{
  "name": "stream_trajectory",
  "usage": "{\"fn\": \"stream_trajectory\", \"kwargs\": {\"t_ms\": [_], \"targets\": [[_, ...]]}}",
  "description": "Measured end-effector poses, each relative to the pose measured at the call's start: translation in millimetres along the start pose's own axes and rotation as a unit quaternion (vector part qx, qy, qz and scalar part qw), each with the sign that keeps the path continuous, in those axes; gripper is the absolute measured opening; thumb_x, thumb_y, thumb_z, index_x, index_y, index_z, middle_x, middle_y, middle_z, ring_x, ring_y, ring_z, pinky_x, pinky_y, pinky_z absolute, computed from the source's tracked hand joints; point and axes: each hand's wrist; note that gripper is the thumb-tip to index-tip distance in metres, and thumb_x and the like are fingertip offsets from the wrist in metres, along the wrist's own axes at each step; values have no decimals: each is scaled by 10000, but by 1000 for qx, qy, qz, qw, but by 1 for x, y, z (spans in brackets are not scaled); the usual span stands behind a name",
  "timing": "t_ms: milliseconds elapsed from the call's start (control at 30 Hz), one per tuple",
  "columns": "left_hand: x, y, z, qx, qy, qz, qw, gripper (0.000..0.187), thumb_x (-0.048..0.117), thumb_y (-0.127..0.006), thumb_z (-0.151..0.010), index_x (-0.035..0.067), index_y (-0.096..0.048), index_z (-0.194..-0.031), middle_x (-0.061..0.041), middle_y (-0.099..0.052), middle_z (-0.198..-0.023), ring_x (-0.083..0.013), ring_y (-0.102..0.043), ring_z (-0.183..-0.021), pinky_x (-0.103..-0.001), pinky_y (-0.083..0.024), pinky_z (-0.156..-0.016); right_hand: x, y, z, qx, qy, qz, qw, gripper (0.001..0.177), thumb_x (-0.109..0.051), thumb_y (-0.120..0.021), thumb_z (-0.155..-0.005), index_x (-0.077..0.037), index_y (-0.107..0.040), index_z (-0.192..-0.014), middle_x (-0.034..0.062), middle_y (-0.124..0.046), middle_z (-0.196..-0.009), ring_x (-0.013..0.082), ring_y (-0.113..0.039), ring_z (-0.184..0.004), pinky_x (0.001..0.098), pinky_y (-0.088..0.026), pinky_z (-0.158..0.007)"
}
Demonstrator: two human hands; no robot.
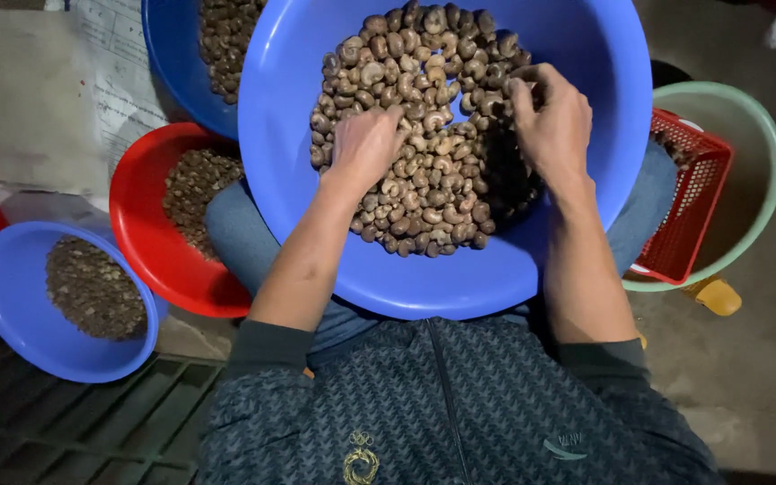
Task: Manually sorting nuts in a large basin and placing them into different containers based on quality or type.
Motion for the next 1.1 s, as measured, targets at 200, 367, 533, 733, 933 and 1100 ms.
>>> {"fn": "stream_trajectory", "kwargs": {"t_ms": [200,367,533,733,933,1100], "targets": [[9,-15,-4,20,4,-34,999,106,-97,-549,-857,-57,-645,-871,-45,-510,-499,-192,-473,-388,-371,-471,-366,6,11,3,101,31,-14,994,133,-95,-672,-1023,22,-724,-1059,101,-774,-928,218,-677,-718,352,-541,-656],[11,5,-1,-3,29,12,1000,496,222,-832,-819,-105,-614,-1122,-104,-648,-650,-265,-624,-511,-441,-568,-541,8,6,6,83,24,29,996,125,-125,-685,-1013,-17,-732,-1053,83,-763,-847,225,-665,-644,368,-521,-604],[15,45,1,-63,150,204,965,373,229,-729,-930,-5,-598,-1190,2,-576,-688,-48,-410,-389,-183,-349,-278,2,-3,10,31,33,95,994,170,-192,-701,-1018,-40,-740,-1084,144,-745,-774,364,-678,-620,471,-510,-605],[-4,92,14,42,100,766,633,211,150,-681,-887,62,-615,-1068,-7,-595,-673,-99,-515,-528,-212,-372,-397,-2,-18,11,-53,77,116,989,165,-138,-682,-1010,-41,-683,-1144,175,-704,-733,401,-657,-598,527,-513,-592],[-11,98,19,97,7,807,583,342,380,-585,-933,92,-699,-1078,-70,-727,-913,-122,-598,-632,-232,-398,-463,-3,-32,12,-93,131,110,981,190,-129,-700,-1001,-16,-706,-1154,191,-713,-727,359,-645,-542,489,-537,-591],[-11,87,16,95,141,753,636,503,330,-622,-975,59,-601,-1398,-43,-666,-790,-92,-554,-551,-195,-400,-364,-16,-40,13,-267,89,168,945,383,-138,-696,-1014,-17,-632,-1373,145,-651,-569,242,-613,-497,471,-646,-803]]}}
Point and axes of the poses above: each hand's wrist, its own z-axis away from the middle knuckle, its own y-axis out of the back of the hand, x = y × z
